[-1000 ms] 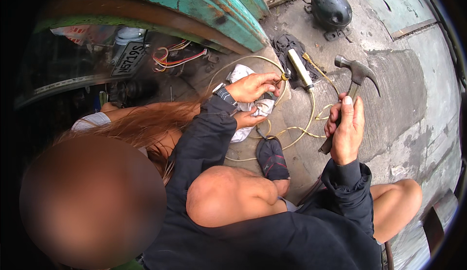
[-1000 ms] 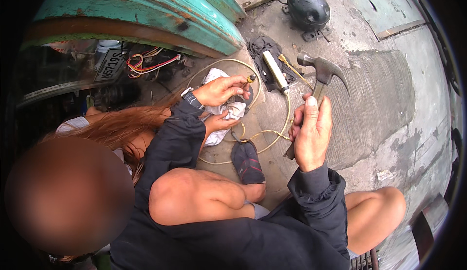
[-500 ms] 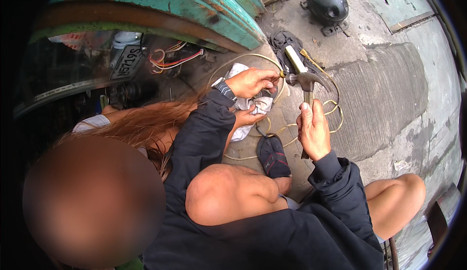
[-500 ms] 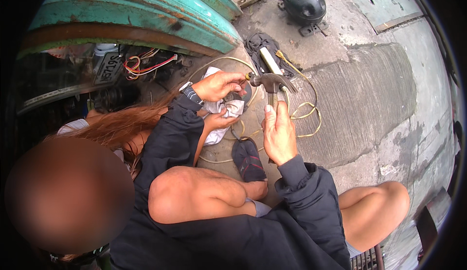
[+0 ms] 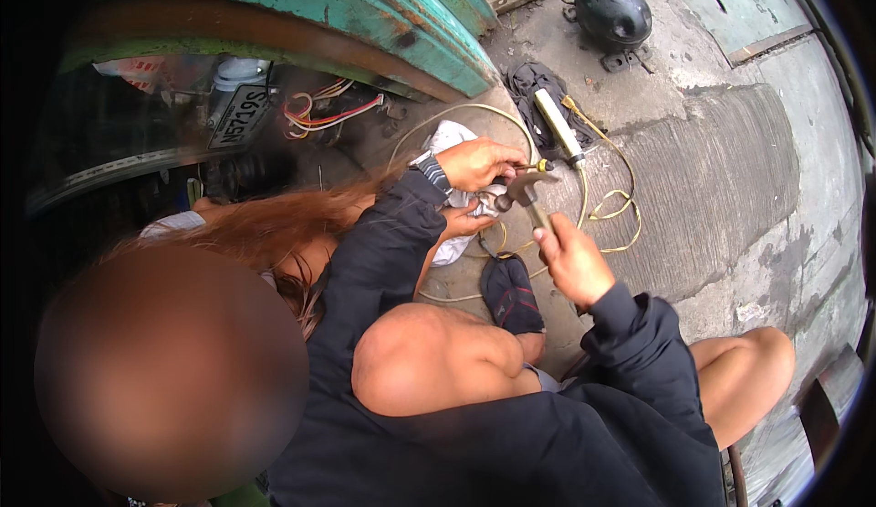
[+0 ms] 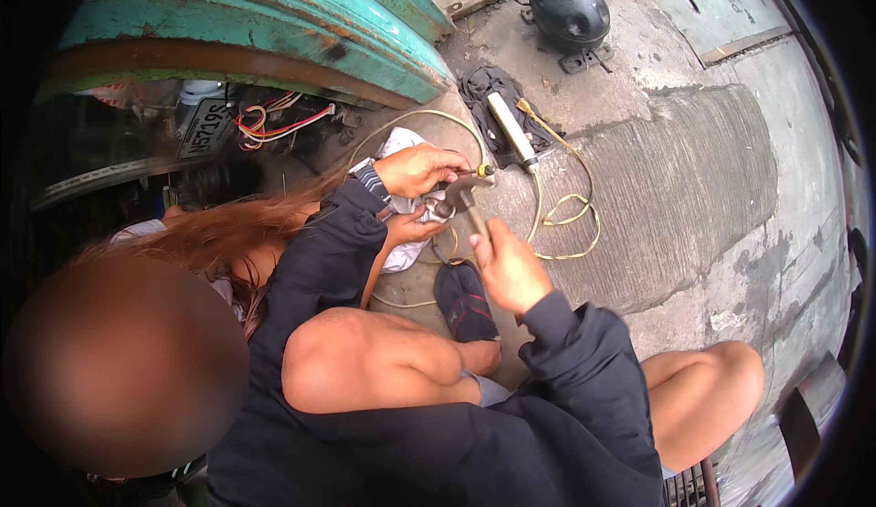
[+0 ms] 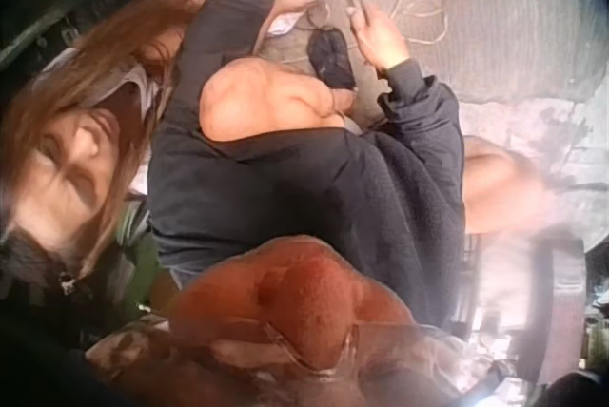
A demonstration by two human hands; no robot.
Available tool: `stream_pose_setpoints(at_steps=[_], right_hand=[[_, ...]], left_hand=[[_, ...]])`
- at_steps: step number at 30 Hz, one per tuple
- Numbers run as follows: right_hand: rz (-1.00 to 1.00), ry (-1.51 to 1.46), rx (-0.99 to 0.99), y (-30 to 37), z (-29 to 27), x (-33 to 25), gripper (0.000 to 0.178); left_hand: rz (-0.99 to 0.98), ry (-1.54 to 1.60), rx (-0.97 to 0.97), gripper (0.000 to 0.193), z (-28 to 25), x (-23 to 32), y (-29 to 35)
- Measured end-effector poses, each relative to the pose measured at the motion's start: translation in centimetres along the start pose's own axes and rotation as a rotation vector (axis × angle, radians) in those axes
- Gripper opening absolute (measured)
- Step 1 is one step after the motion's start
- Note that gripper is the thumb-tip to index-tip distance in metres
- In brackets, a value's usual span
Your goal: The person disassembles and strikes parts of an angle grinder using a hammer and pliers, while an assistant holds a cloth around the tool components.
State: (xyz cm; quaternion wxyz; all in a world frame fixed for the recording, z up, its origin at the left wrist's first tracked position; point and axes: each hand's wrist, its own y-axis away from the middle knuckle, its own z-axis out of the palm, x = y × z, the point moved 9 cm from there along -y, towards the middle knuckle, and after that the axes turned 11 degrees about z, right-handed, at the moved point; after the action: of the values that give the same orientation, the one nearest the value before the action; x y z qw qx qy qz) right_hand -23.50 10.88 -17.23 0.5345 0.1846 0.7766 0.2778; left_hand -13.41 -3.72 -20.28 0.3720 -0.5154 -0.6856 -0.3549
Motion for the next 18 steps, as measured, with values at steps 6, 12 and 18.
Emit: stream_pose_setpoints(at_steps=[6,12,18], right_hand=[[0.012,-0.753,0.331,2.6,-10.0,-3.9,0.018],[-0.055,-0.809,0.481,2.9,-11.4,-2.7,0.015],[0.055,-0.649,0.345,2.5,-7.3,-1.8,0.017]], left_hand=[[-0.105,0.184,0.094,0.019,-1.2,-0.3,1.7],[-0.109,0.329,0.108,0.015,-0.9,-0.2,1.0],[-0.115,0.197,0.035,0.018,-0.8,-0.3,0.9]])
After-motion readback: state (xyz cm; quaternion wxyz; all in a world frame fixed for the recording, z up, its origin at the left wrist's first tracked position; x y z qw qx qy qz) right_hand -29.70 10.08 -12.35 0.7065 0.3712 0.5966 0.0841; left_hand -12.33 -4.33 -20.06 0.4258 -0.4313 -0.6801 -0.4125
